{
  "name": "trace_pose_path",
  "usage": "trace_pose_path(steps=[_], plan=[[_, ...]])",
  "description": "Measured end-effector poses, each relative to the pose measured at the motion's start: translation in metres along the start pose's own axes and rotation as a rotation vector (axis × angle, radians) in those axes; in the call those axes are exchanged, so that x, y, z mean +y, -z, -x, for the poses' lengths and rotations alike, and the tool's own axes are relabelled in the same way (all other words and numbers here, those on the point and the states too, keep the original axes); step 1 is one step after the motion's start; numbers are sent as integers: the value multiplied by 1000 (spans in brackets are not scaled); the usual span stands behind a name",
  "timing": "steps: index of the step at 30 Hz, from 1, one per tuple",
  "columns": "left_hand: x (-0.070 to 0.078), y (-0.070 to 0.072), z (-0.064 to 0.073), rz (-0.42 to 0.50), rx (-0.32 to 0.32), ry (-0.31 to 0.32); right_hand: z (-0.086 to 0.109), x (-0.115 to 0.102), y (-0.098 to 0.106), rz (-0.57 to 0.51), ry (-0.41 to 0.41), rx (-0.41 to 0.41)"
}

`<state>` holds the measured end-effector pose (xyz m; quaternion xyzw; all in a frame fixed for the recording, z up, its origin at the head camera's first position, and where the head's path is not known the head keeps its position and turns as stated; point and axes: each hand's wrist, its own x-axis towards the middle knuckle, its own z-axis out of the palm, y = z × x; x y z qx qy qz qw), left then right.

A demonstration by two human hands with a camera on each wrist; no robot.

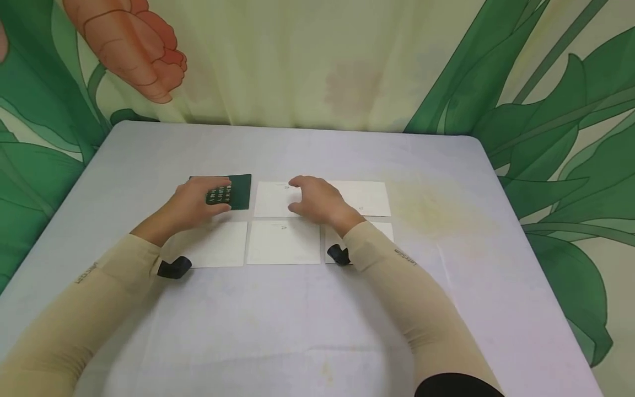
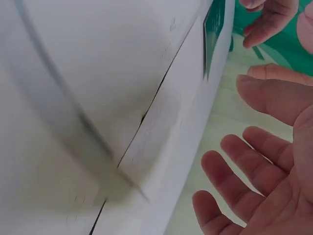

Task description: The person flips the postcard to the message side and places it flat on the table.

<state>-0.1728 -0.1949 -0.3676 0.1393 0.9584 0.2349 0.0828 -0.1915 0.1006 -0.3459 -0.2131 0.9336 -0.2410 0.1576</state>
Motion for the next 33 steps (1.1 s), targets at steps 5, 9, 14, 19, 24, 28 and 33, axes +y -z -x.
trace_pose_path(steps=[5, 9, 14, 19, 24, 28, 33], plan=[[-17, 12, 7, 18, -19, 68, -15, -11, -11, 44, 48, -27], [-32, 17, 10, 21, -33, 102, -31, -17, -21, 72, 58, -38], [-46, 18, 11, 4, -65, 167, -49, -30, -33, 110, 58, -55], [-52, 18, 11, -24, -88, 215, -62, -47, -41, 163, 46, -70], [-55, 18, 10, -24, -93, 219, -72, -60, -48, 185, 37, -72], [-57, 17, 8, -53, -102, 196, -79, -65, -54, 183, 19, -55], [-54, 17, 8, -78, -145, 220, -82, -69, -60, 183, 12, -91]])
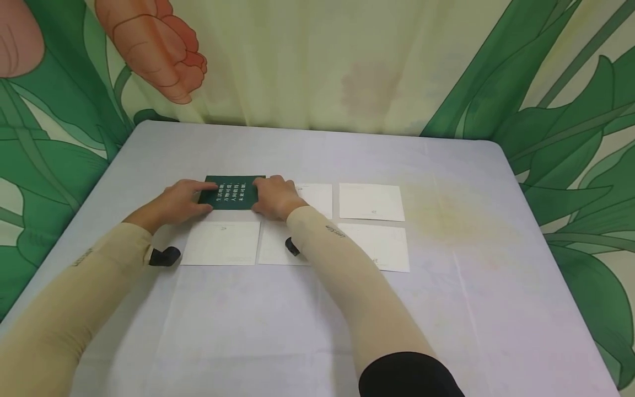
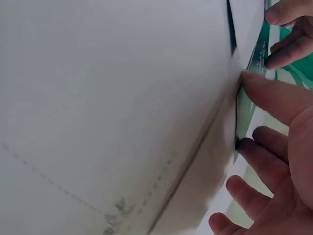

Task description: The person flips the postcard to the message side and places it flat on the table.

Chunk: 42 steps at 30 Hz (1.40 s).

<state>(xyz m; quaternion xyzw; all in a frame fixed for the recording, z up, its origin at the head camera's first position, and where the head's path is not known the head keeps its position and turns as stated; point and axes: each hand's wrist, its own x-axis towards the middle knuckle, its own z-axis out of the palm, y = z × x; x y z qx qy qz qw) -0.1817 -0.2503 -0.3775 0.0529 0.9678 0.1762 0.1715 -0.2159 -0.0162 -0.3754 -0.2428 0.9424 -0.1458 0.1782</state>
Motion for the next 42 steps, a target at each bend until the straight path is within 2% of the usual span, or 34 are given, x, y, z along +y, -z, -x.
trace_pose_path(steps=[6, 15, 20, 25, 29, 33, 38, 42], plan=[[1, 1, 0, -8, -27, 23, 2, -3, 0, 8, -16, -32], [1, -1, 3, -32, -27, -10, 1, 0, -1, 64, 2, -38], [0, -2, 10, -23, -33, -49, 4, 0, -2, 69, 18, -43], [-3, -3, 21, 34, -11, -70, 7, 0, -1, 54, 36, -50], [-4, -5, 24, 92, 38, -71, 9, 0, 0, 52, 65, -36], [-3, -7, 26, 82, 128, -82, 10, 0, 1, 48, 93, 18], [-3, -10, 28, 16, 239, -94, 10, 0, 0, -35, 96, 96], [-5, -13, 28, 69, 300, -123, 10, 1, 1, -111, 88, 125]])
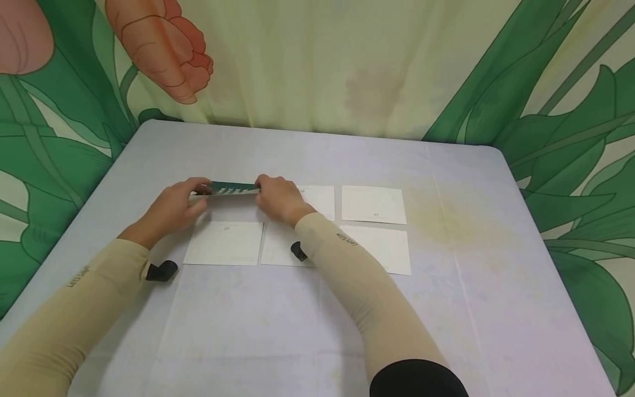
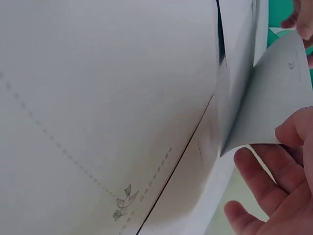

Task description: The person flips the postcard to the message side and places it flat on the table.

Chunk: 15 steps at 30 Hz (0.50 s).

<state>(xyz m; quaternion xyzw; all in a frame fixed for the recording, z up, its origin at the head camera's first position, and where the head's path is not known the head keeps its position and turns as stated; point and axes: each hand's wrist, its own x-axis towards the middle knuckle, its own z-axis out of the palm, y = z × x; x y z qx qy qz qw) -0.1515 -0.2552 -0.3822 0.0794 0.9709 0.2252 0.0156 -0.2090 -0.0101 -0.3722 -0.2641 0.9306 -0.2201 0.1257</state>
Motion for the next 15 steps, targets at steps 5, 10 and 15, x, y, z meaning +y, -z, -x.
trace_pose_path(steps=[5, 10, 15], plan=[[-5, -4, -3, 150, 29, 38, 1, 1, 2, -34, 16, 38], [-7, -5, -4, 248, 67, 113, 3, 2, 2, -66, 23, 47], [-3, -1, -3, 302, 177, 103, 5, 0, 3, -144, 2, 120]])
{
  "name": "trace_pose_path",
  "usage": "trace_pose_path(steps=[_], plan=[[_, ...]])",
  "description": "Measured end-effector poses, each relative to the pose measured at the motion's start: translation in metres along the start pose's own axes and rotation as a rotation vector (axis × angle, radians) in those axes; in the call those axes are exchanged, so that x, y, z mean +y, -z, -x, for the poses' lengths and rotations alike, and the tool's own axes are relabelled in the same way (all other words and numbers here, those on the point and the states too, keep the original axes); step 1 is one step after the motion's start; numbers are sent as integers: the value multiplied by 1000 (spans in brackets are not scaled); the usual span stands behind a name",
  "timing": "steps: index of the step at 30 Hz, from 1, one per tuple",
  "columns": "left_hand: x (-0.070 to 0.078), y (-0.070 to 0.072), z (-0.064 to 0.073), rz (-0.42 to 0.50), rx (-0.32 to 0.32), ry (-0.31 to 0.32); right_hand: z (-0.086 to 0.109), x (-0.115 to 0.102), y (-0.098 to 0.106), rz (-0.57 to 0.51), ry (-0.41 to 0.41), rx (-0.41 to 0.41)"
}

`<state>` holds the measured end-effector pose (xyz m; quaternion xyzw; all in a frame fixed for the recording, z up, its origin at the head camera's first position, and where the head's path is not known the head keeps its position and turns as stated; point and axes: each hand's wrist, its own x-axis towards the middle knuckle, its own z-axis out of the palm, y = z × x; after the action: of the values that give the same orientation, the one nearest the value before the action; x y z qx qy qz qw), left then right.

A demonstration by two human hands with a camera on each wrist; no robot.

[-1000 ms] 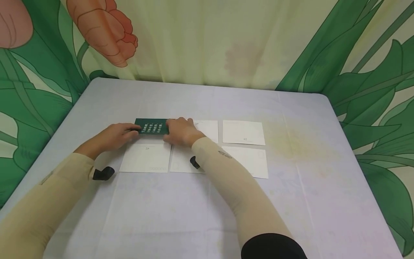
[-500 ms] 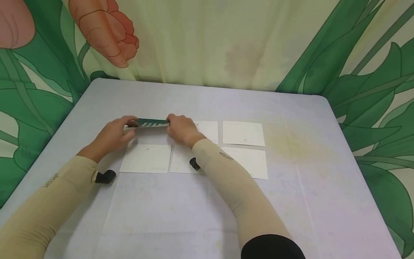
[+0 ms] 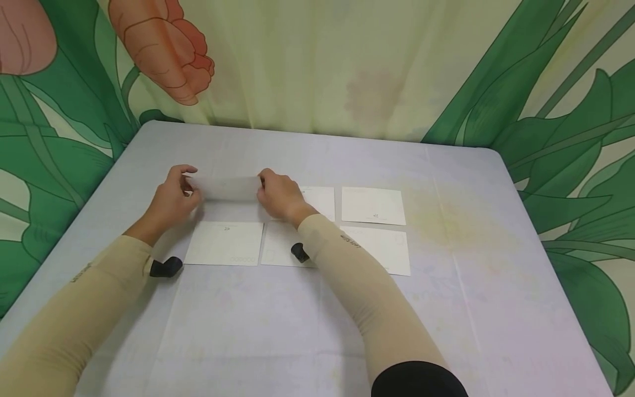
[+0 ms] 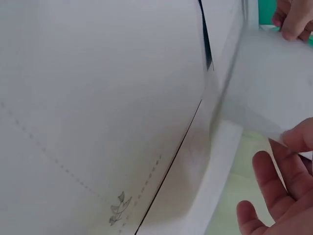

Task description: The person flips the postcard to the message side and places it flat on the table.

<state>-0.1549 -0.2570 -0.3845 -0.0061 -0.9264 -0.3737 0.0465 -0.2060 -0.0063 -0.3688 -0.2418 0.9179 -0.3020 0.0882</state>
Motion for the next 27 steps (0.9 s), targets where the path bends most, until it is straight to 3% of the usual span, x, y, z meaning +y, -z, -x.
trace_pose_path(steps=[3, 8, 12, 17, 27], plan=[[2, 0, -1, 30, 54, -3, 1, -1, 0, -75, -28, 62], [5, 0, -1, 85, 97, 43, 2, -1, -3, -209, -67, 141], [6, 0, -2, 75, 118, 27, 3, -1, -5, -233, -60, 178], [6, 0, -2, 48, 74, 24, 2, -1, -7, -156, -59, 167], [2, -2, -1, 14, -57, 84, 2, -3, -10, -88, -92, 62]])
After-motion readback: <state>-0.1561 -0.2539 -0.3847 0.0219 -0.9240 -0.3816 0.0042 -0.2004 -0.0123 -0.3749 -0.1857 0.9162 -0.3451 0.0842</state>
